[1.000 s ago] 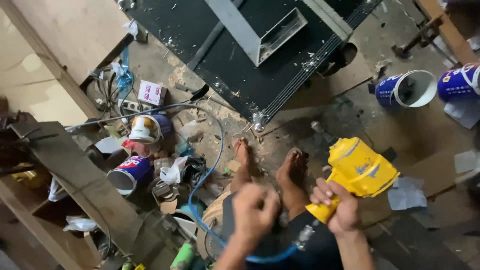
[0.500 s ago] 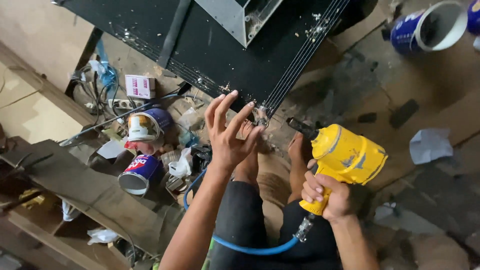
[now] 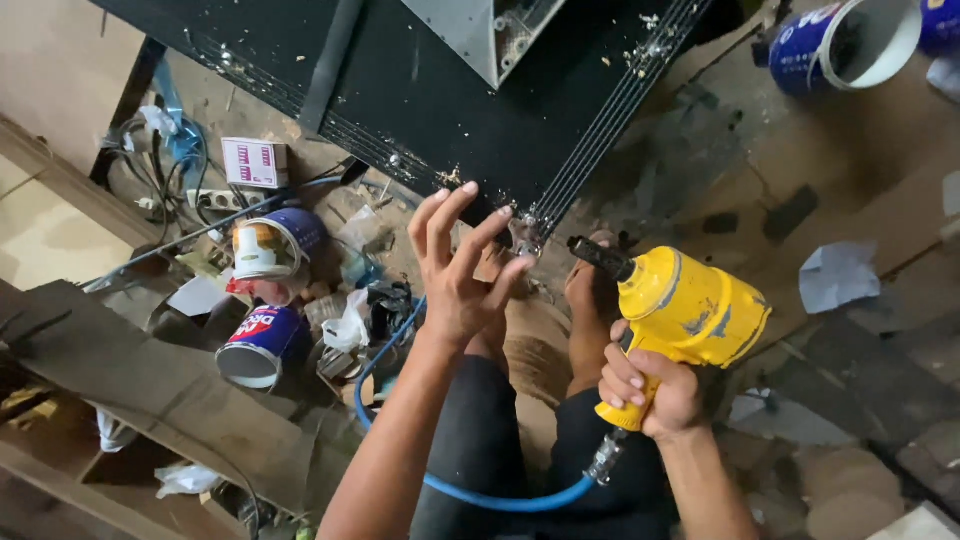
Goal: Using a pneumatic nail gun to attach metal trim and corner protectors to a large black flight case.
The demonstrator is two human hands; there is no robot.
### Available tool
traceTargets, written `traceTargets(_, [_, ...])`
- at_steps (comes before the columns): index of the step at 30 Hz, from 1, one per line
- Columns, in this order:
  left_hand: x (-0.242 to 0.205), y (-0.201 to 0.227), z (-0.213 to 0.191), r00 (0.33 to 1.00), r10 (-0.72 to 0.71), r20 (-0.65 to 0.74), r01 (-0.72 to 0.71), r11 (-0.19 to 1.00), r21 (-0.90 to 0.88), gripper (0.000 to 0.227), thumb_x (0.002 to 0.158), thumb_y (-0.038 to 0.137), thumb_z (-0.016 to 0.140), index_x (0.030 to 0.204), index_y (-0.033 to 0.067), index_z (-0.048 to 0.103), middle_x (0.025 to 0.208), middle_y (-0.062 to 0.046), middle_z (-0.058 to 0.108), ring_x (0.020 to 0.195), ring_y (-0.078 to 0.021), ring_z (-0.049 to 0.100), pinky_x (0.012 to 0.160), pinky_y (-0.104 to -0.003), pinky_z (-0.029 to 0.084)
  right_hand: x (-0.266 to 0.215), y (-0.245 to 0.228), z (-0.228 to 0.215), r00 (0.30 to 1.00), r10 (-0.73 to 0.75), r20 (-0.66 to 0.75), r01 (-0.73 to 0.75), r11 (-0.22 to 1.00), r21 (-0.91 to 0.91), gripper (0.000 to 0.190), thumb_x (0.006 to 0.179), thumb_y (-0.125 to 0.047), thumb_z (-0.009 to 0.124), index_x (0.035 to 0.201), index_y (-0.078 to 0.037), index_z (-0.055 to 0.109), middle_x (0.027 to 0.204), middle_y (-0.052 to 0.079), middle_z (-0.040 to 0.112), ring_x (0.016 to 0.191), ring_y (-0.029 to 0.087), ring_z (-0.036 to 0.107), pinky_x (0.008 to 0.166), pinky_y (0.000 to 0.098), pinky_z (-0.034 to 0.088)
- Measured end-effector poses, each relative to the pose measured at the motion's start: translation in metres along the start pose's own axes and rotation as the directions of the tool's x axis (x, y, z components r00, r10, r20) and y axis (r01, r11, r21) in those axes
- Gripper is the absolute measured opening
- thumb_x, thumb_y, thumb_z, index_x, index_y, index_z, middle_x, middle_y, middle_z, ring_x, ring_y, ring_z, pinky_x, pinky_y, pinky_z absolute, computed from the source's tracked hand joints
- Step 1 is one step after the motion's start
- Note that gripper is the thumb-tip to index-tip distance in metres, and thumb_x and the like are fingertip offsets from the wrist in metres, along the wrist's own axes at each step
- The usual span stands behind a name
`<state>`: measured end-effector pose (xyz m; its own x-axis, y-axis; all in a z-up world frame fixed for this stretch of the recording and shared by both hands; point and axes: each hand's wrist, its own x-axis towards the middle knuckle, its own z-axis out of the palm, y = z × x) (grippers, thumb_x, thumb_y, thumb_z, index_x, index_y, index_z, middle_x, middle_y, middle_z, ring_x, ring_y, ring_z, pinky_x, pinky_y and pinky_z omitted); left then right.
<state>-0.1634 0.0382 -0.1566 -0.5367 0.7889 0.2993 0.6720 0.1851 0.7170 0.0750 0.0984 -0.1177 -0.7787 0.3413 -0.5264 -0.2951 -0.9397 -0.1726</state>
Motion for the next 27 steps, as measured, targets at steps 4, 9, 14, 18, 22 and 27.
traceTargets(4, [-0.001,0.005,0.002,0.999,-0.045,0.0,0.045,0.999,-0.029,0.047,0.086,0.045,0.07,0.126,0.0214,0.061,0.139,-0.012,0.046,0.131,-0.0387,0.037,0.11,-0.055,0.029,0.013,-0.002,0.013,1.0,0.011,0.017,-0.011,1.0,-0.005,0.028,0.091,-0.013,0.046,0.064,-0.012,0.041,0.058,-0.004,0.029,0.043,0.011,0.038,0.053,0.0329,0.041])
traceTargets(9, [-0.002,0.003,0.004,0.999,-0.031,-0.035,0.029,0.999,-0.033,0.048,0.084,0.047,0.072,0.123,0.0204,0.064,0.137,-0.01,0.048,0.13,-0.0362,0.038,0.111,-0.053,0.03,0.014,0.0,0.002,0.997,0.058,0.048,-0.063,0.99,0.124,0.011,0.09,-0.007,0.045,0.079,-0.008,0.049,0.06,-0.008,0.029,0.041,0.007,0.042,0.051,0.0306,0.042])
traceTargets(14, [-0.002,0.002,0.004,0.999,-0.026,-0.022,0.025,1.0,-0.012,0.05,0.083,0.047,0.073,0.124,0.02,0.064,0.138,-0.008,0.046,0.13,-0.0357,0.037,0.111,-0.053,0.029,0.013,0.008,-0.004,0.992,0.048,0.115,-0.066,0.985,0.162,0.013,0.092,-0.006,0.05,0.104,-0.008,0.047,0.063,-0.004,0.037,0.046,0.008,0.049,0.057,0.0299,0.049])
traceTargets(18, [-0.005,0.008,0.005,0.999,-0.042,-0.008,0.042,0.999,-0.01,0.046,0.087,0.042,0.071,0.126,0.0193,0.061,0.139,-0.01,0.044,0.132,-0.0386,0.035,0.112,-0.055,0.029,0.018,-0.003,0.019,0.985,0.009,0.172,-0.017,0.999,0.042,0.012,0.093,-0.012,0.055,0.103,-0.011,0.049,0.066,-0.002,0.043,0.051,0.009,0.055,0.061,0.0263,0.052])
traceTargets(22, [0.0,0.035,-0.006,0.998,-0.04,-0.047,0.039,0.999,-0.038,0.041,0.087,0.031,0.075,0.124,0.0173,0.063,0.139,-0.011,0.047,0.132,-0.0392,0.038,0.109,-0.056,0.033,-0.002,0.002,-0.008,0.999,0.026,0.042,-0.029,0.997,0.077,0.012,0.088,-0.008,0.047,0.1,-0.008,0.051,0.053,-0.006,0.031,0.038,0.008,0.044,0.048,0.0318,0.047])
traceTargets(27, [-0.065,0.083,0.024,0.66,-0.744,0.106,0.743,0.624,-0.242,0.034,0.096,0.018,0.041,0.072,0.0124,0.066,0.073,-0.002,0.065,0.066,-0.0169,0.062,0.066,-0.03,0.047,-0.06,-0.018,-0.005,0.832,-0.116,-0.543,-0.047,0.96,-0.277,0.025,0.081,-0.011,0.066,0.104,-0.011,0.055,0.057,-0.001,0.041,0.041,0.009,0.041,0.042,0.0278,0.037])
